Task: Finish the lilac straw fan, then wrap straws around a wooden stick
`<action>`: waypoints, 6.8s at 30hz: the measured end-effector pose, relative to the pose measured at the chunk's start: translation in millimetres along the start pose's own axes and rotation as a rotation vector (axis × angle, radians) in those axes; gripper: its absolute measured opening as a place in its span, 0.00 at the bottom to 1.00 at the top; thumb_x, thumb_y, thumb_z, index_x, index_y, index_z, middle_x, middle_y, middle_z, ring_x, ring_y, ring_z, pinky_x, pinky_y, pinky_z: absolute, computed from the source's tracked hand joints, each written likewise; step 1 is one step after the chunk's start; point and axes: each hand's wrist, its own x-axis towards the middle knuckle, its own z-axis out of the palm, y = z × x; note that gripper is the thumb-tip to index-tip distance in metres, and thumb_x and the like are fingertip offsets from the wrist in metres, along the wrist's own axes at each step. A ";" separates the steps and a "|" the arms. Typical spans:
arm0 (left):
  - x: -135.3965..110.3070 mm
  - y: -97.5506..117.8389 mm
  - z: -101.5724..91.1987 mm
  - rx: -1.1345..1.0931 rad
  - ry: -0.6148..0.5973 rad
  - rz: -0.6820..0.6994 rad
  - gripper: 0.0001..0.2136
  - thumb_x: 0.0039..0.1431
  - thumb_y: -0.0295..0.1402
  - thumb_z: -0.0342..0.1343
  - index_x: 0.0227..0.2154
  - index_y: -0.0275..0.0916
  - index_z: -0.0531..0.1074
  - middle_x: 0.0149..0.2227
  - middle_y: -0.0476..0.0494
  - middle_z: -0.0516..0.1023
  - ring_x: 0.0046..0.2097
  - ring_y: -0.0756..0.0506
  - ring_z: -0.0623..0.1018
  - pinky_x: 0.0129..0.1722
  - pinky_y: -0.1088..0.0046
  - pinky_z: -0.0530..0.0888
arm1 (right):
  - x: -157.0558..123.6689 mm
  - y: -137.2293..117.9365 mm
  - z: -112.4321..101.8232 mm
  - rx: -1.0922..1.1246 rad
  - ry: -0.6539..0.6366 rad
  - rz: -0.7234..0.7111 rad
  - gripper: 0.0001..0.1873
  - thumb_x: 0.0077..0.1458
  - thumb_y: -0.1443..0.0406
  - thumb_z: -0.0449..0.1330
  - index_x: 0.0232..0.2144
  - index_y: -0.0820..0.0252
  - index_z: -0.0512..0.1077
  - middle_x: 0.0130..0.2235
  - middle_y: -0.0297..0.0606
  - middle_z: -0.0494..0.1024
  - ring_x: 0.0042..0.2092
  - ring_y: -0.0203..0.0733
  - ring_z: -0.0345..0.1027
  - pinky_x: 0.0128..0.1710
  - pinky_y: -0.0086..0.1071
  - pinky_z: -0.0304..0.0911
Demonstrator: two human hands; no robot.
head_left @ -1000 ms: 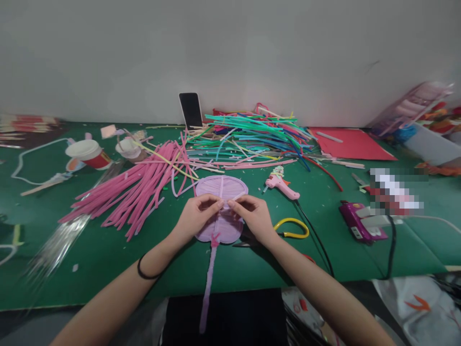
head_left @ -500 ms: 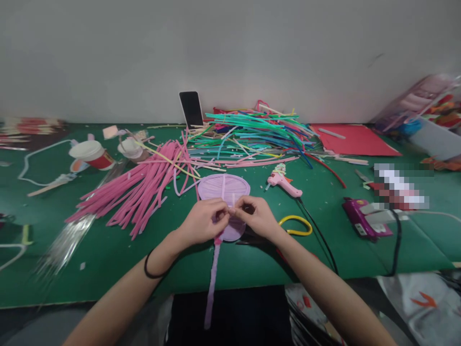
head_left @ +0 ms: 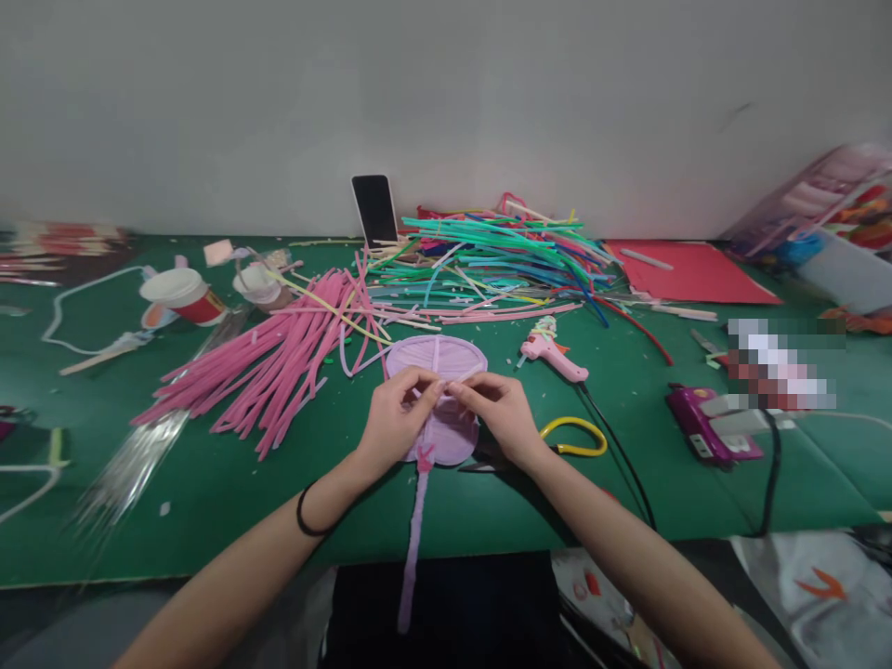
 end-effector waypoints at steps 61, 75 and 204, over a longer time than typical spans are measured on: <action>1.1 3.1 -8.3 0.073 -0.325 0.069 0.09 0.56 0.35 0.57 0.24 0.37 0.73 0.24 0.49 0.73 0.26 0.52 0.70 0.27 0.77 0.66 | -3.6 -3.4 -12.0 -0.162 -0.150 -0.094 0.17 0.48 0.54 0.66 0.22 0.60 0.69 0.22 0.29 0.68 0.25 0.32 0.59 0.26 0.27 0.55; 1.0 -4.3 0.8 -0.279 -0.131 -0.223 0.12 0.58 0.42 0.58 0.31 0.37 0.71 0.20 0.53 0.73 0.18 0.54 0.66 0.20 0.79 0.64 | -2.5 -2.3 -2.3 0.060 -0.033 0.008 0.17 0.48 0.53 0.66 0.26 0.60 0.70 0.23 0.29 0.71 0.24 0.32 0.64 0.23 0.26 0.59; 1.7 -0.3 -11.2 -0.586 -0.231 -0.472 0.11 0.50 0.36 0.62 0.21 0.36 0.69 0.16 0.53 0.68 0.18 0.55 0.65 0.18 0.80 0.59 | -14.7 4.5 -5.6 -0.573 -0.074 -0.689 0.06 0.60 0.67 0.58 0.34 0.58 0.75 0.32 0.39 0.79 0.35 0.38 0.71 0.37 0.30 0.67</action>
